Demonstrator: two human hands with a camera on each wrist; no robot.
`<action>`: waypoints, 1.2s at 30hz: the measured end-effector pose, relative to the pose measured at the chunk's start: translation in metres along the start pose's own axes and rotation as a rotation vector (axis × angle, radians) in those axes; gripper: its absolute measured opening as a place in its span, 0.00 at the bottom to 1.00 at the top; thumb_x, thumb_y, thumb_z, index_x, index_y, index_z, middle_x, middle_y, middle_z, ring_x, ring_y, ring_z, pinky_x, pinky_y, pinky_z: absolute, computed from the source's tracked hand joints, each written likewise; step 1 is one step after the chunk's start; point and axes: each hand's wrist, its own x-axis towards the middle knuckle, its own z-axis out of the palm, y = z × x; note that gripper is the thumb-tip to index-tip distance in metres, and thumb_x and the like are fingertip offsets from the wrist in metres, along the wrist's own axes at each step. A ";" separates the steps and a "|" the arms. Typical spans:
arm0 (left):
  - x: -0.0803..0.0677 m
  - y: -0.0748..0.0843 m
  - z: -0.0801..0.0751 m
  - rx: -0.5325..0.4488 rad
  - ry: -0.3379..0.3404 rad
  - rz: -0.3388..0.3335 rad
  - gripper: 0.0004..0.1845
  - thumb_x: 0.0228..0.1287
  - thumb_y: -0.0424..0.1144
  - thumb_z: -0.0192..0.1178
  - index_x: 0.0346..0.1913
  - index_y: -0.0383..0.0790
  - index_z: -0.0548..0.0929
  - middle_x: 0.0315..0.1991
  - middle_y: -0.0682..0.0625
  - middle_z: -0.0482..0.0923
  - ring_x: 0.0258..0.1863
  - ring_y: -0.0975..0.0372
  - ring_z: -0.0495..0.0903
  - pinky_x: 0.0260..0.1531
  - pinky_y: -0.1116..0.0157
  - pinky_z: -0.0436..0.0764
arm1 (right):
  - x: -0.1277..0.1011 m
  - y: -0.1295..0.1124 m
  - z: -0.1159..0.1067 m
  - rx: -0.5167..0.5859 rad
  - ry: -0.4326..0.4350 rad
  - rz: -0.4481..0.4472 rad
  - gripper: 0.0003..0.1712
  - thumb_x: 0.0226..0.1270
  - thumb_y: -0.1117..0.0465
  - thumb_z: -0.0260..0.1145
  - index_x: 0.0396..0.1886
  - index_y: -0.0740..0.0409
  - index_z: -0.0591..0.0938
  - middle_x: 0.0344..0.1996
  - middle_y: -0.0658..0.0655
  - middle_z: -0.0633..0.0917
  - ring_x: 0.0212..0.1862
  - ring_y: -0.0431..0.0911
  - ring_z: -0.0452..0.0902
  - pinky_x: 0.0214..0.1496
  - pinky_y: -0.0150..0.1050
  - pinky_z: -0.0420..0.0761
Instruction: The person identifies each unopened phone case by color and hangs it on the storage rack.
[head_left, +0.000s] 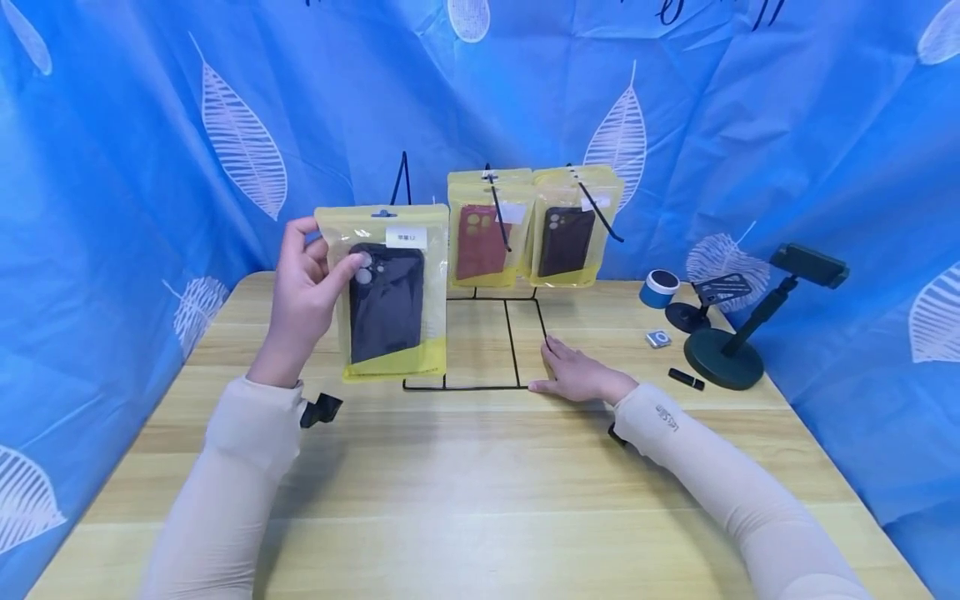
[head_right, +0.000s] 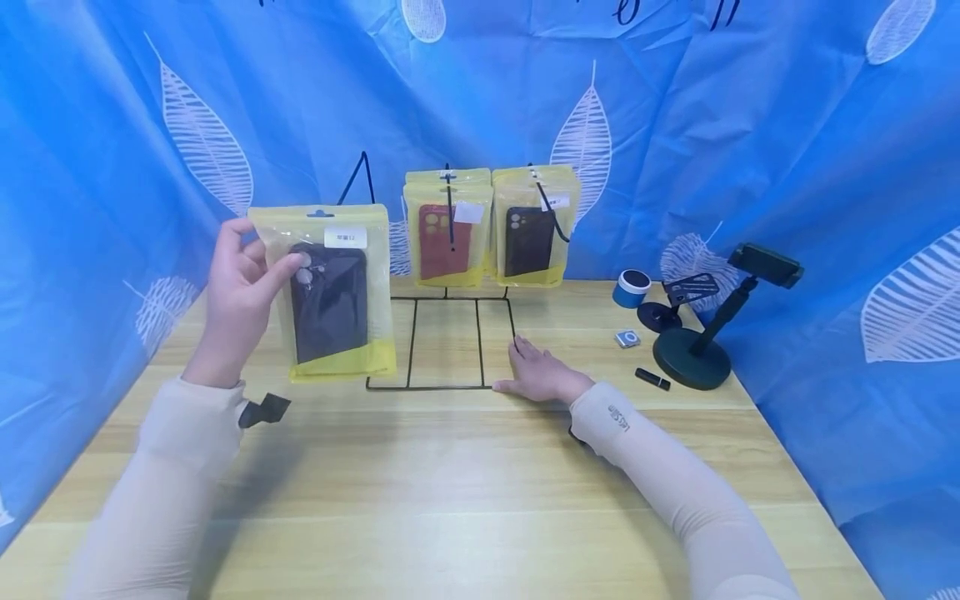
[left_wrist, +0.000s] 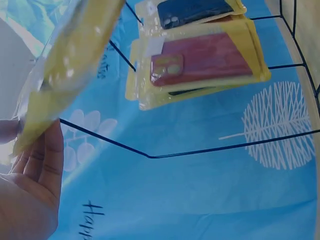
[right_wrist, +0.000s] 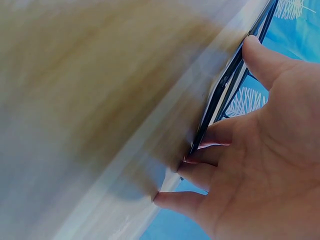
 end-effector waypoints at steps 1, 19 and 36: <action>0.002 -0.002 0.000 0.007 0.005 -0.006 0.21 0.68 0.26 0.57 0.59 0.44 0.66 0.52 0.56 0.84 0.35 0.68 0.84 0.34 0.75 0.83 | 0.000 0.000 0.001 0.002 -0.003 -0.002 0.54 0.73 0.32 0.50 0.78 0.69 0.47 0.79 0.70 0.42 0.80 0.62 0.38 0.79 0.63 0.49; 0.020 -0.035 -0.011 0.150 0.029 -0.134 0.20 0.70 0.34 0.60 0.58 0.46 0.64 0.47 0.62 0.82 0.26 0.71 0.82 0.29 0.76 0.82 | 0.000 0.002 0.001 0.010 -0.012 0.016 0.54 0.72 0.32 0.50 0.79 0.66 0.45 0.79 0.67 0.40 0.81 0.59 0.36 0.79 0.60 0.49; 0.061 -0.055 -0.012 0.334 0.016 -0.260 0.24 0.70 0.41 0.62 0.61 0.45 0.63 0.52 0.45 0.80 0.21 0.70 0.68 0.17 0.73 0.64 | -0.001 0.000 -0.001 0.023 -0.019 0.016 0.54 0.73 0.32 0.49 0.79 0.67 0.45 0.80 0.67 0.40 0.81 0.59 0.36 0.79 0.62 0.48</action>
